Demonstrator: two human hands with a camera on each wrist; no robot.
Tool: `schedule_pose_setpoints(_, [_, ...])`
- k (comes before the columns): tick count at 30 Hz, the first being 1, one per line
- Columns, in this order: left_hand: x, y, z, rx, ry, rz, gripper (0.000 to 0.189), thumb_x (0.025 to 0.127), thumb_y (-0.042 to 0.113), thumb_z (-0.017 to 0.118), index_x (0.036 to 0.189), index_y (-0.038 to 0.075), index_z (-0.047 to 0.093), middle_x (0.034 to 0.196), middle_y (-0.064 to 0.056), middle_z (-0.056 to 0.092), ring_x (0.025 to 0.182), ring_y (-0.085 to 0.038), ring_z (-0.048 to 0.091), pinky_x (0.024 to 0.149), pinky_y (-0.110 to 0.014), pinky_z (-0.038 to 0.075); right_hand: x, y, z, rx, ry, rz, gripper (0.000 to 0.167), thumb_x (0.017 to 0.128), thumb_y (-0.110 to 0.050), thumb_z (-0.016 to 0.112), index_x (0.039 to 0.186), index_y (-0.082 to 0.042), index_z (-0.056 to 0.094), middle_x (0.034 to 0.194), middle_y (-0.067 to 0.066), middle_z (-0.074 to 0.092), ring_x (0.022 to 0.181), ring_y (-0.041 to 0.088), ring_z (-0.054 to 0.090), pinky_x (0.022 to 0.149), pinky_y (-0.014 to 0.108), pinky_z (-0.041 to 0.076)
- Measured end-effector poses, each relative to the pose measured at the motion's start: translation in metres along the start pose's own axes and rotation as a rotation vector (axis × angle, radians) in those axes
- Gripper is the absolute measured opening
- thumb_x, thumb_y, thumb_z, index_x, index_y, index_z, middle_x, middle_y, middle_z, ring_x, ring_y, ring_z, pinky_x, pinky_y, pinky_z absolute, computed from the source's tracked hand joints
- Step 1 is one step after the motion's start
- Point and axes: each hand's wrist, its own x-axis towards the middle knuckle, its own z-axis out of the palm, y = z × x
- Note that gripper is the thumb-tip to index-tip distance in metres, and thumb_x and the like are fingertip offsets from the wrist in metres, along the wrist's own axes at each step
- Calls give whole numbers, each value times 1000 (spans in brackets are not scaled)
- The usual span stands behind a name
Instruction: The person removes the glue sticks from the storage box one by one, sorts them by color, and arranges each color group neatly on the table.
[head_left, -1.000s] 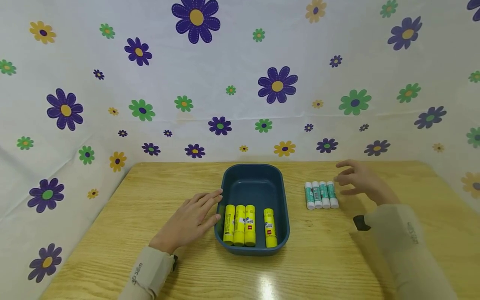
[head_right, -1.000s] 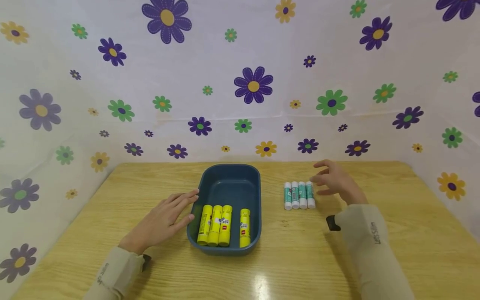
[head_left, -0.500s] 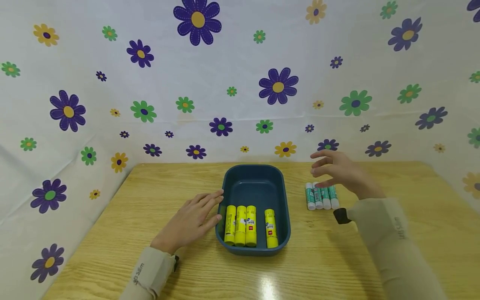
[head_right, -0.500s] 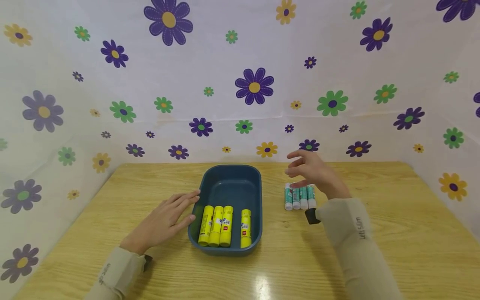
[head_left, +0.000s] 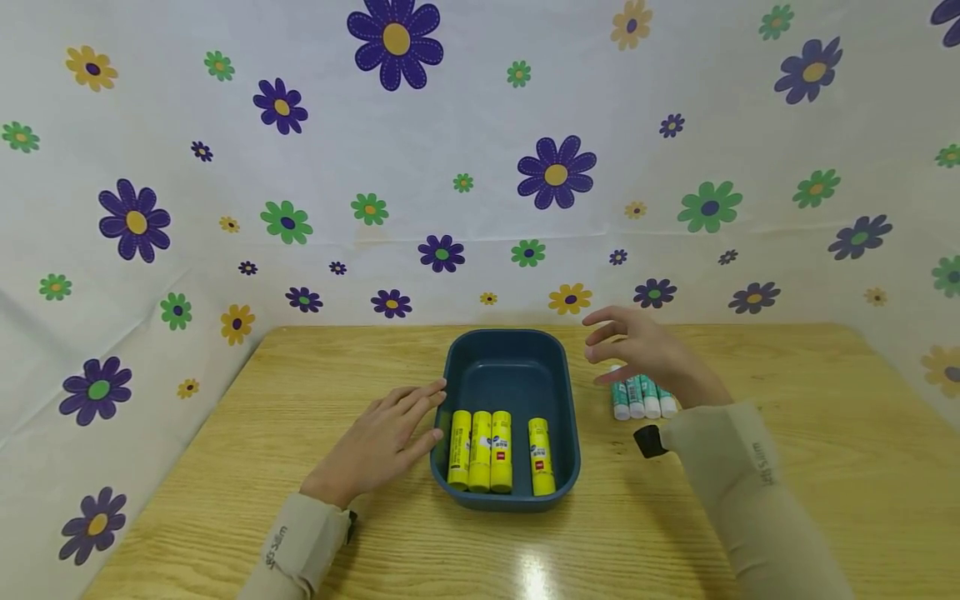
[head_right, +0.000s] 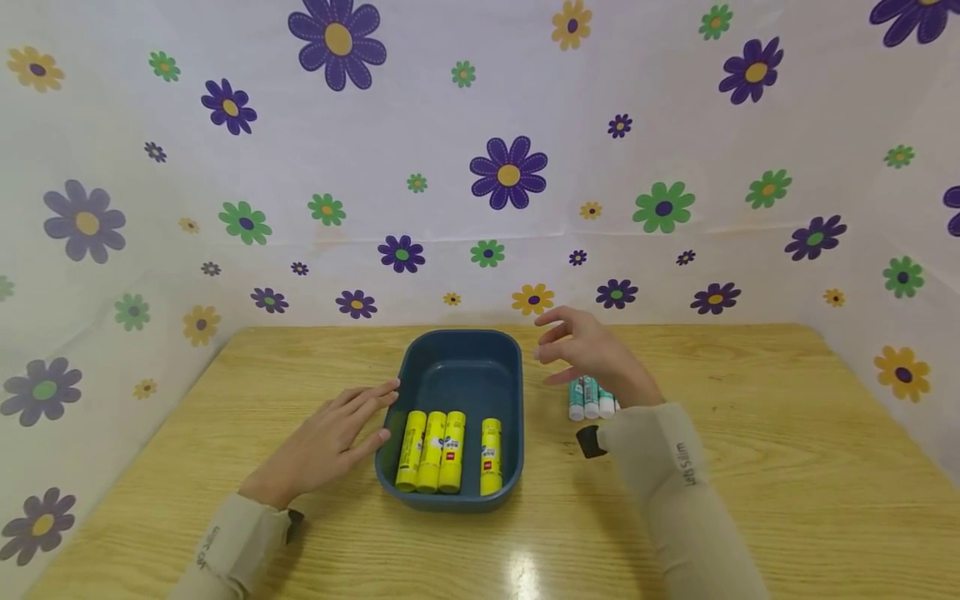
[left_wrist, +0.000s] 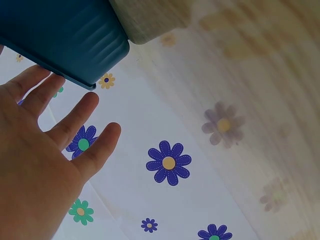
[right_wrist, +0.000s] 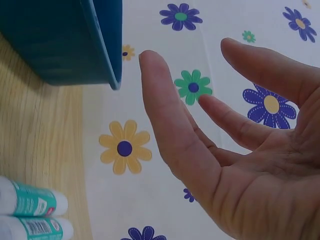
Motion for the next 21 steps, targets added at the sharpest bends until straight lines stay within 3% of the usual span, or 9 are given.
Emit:
schedule_pose_setpoints(10, [-1,-1,0,10,-7,-4,55,107,37,51,150,3,48,160,-6,39,140,-35,41,111,-61,35,2,-6,21,8,-21,-19,54,98,-1,63,146,7,39,131,33,47,114,47,57,83,51,58])
schedule_pose_setpoints(21, [0,0,0,11,-19,-9,56,107,39,49,150,4,48,161,-5,37,141,-35,40,111,-61,35,7,-13,44,-2,-58,-7,51,97,3,63,143,8,42,130,32,46,110,47,57,74,44,62])
